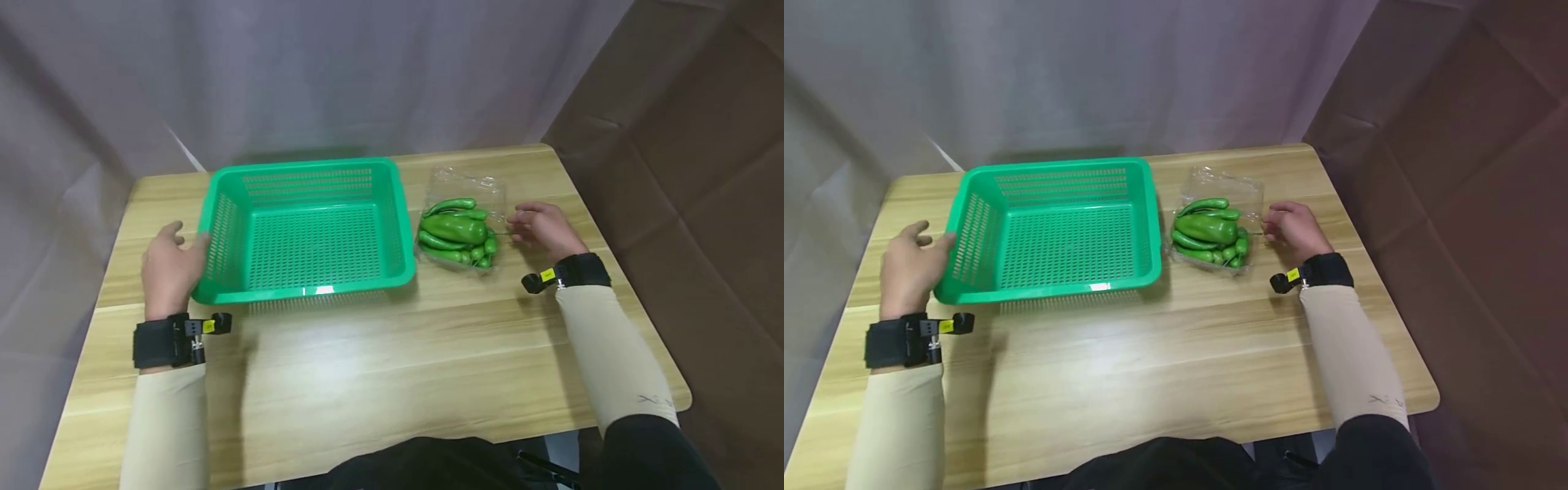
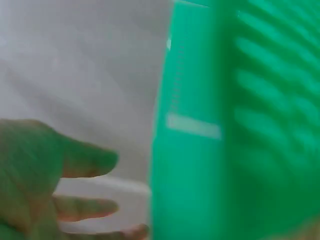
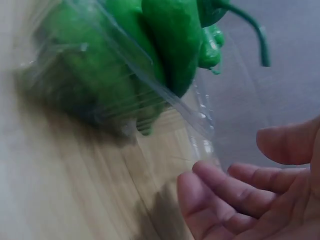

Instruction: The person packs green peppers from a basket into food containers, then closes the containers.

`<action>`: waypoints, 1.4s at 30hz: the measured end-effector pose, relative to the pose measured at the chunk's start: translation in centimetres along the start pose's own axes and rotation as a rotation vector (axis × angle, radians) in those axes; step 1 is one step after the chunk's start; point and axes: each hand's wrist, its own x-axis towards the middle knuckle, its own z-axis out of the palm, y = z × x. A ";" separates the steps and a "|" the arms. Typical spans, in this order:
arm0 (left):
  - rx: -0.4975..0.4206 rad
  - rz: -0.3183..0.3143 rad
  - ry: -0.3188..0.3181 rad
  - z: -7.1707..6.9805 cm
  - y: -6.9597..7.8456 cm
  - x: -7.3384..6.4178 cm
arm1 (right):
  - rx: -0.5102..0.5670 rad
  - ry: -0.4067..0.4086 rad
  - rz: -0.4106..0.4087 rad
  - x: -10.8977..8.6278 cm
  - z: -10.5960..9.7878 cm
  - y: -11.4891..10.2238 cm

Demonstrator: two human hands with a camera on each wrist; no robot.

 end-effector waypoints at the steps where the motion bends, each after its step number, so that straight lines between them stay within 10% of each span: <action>1: 0.009 0.030 0.043 0.0 0.9 0.1 | 0.032 -0.012 0.010 0.3 0.3 0.0; 8: -0.061 0.368 0.033 4.3 8.5 0.3 | 0.132 -0.051 0.054 1.3 1.6 0.0; 14: 0.081 0.599 -0.285 11.2 14.8 -1.5 | 0.243 -0.035 0.062 1.2 2.4 0.3; 17: 0.169 0.576 -0.472 14.4 17.4 -2.7 | 0.364 -0.023 0.030 1.1 2.7 0.3; 20: 0.205 0.523 -0.518 16.9 18.9 -3.1 | 0.443 0.000 -0.031 1.0 3.1 0.2; 29: -0.025 0.467 -0.479 21.2 20.4 -3.7 | 0.405 0.091 -0.206 -0.3 3.9 0.1; 37: -0.179 0.302 -0.385 24.1 20.4 -8.1 | 0.241 0.183 -0.221 -1.6 4.6 1.1; 42: -0.259 0.244 -0.300 26.3 18.9 -9.7 | 0.353 0.170 -0.200 -2.3 4.9 1.9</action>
